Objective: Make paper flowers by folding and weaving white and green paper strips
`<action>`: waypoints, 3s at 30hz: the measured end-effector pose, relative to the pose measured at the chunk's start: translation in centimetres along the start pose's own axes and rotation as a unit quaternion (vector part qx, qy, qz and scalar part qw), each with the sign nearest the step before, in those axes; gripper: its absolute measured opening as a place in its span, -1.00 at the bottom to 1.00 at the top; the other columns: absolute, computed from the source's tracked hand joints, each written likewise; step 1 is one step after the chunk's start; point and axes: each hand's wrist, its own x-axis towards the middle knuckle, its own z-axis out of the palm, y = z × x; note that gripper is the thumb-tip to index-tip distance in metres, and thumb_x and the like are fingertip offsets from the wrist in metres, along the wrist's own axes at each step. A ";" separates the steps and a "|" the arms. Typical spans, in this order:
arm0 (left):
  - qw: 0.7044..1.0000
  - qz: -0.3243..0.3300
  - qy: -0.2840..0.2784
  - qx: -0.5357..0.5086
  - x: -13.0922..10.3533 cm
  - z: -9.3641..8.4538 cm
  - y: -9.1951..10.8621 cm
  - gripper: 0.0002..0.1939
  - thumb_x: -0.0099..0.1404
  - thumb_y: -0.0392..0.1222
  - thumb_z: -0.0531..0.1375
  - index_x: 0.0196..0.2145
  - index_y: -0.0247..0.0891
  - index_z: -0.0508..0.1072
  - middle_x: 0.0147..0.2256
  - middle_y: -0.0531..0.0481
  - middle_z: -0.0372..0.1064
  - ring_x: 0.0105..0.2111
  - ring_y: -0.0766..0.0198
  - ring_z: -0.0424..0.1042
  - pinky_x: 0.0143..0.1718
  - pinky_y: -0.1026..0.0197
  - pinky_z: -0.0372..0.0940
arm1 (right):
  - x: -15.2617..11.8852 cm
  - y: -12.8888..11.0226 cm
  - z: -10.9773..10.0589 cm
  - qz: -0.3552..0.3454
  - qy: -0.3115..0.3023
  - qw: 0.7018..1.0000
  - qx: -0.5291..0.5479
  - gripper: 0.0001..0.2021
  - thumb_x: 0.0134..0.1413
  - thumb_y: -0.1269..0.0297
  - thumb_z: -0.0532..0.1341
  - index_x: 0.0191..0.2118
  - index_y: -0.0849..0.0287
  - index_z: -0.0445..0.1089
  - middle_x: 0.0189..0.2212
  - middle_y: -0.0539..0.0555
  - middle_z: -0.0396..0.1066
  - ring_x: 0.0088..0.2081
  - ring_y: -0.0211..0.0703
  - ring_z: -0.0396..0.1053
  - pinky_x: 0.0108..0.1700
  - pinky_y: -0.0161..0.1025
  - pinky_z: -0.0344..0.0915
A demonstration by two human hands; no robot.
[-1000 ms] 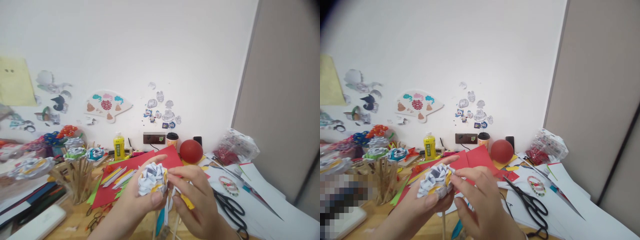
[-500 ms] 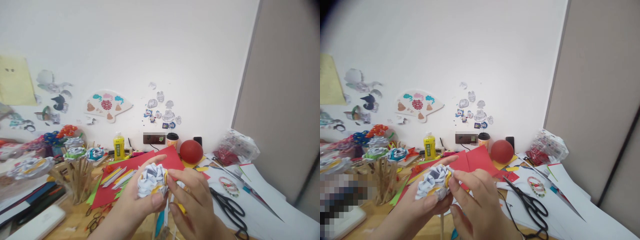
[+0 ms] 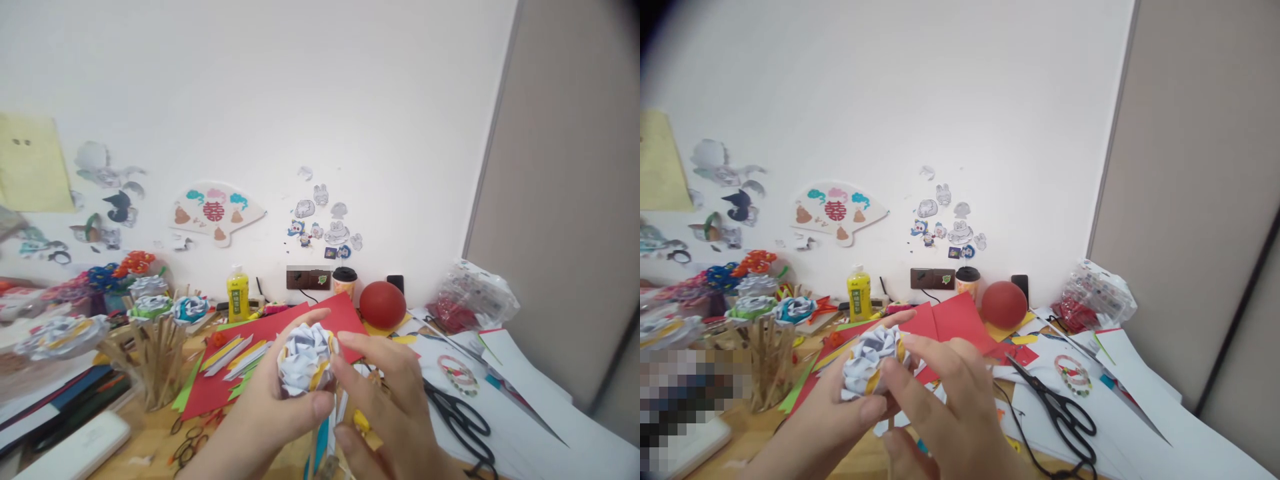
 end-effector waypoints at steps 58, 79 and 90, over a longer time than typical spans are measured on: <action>0.997 0.038 -0.044 0.048 -0.6 -0.1 0.3 -0.38 0.19 -0.26 0.12 0.15 -0.01 -0.01 0.02 -0.04 0.24 0.01 0.17 0.19 -0.03 0.18 0.15 | -0.8 0.7 0.3 -0.037 0.007 0.998 -0.043 -0.61 -0.03 0.49 0.06 -0.04 0.10 0.26 0.03 0.10 0.13 -0.06 -0.04 0.17 -0.03 -0.02 0.12; 0.995 0.048 0.014 0.085 -1.0 1.0 1.0 -0.28 0.15 -0.16 0.15 0.19 -0.09 -0.11 0.02 -0.09 0.26 -0.01 0.12 0.24 -0.03 0.18 0.18 | -0.5 0.2 0.2 -0.035 0.003 0.999 -0.034 -0.65 -0.03 0.53 0.06 -0.08 0.16 0.28 -0.06 0.13 0.16 -0.06 -0.10 0.15 0.04 -0.08 0.04; 0.996 0.026 0.009 0.084 -1.0 0.8 0.7 -0.24 0.11 -0.21 0.19 0.19 -0.08 -0.11 0.01 -0.10 0.27 -0.03 0.12 0.26 -0.07 0.19 0.22 | -0.5 0.5 -0.1 -0.004 -0.022 1.000 -0.011 -0.58 -0.06 0.49 0.06 0.00 0.19 0.20 0.02 0.17 0.07 0.01 -0.01 0.09 0.03 -0.02 0.02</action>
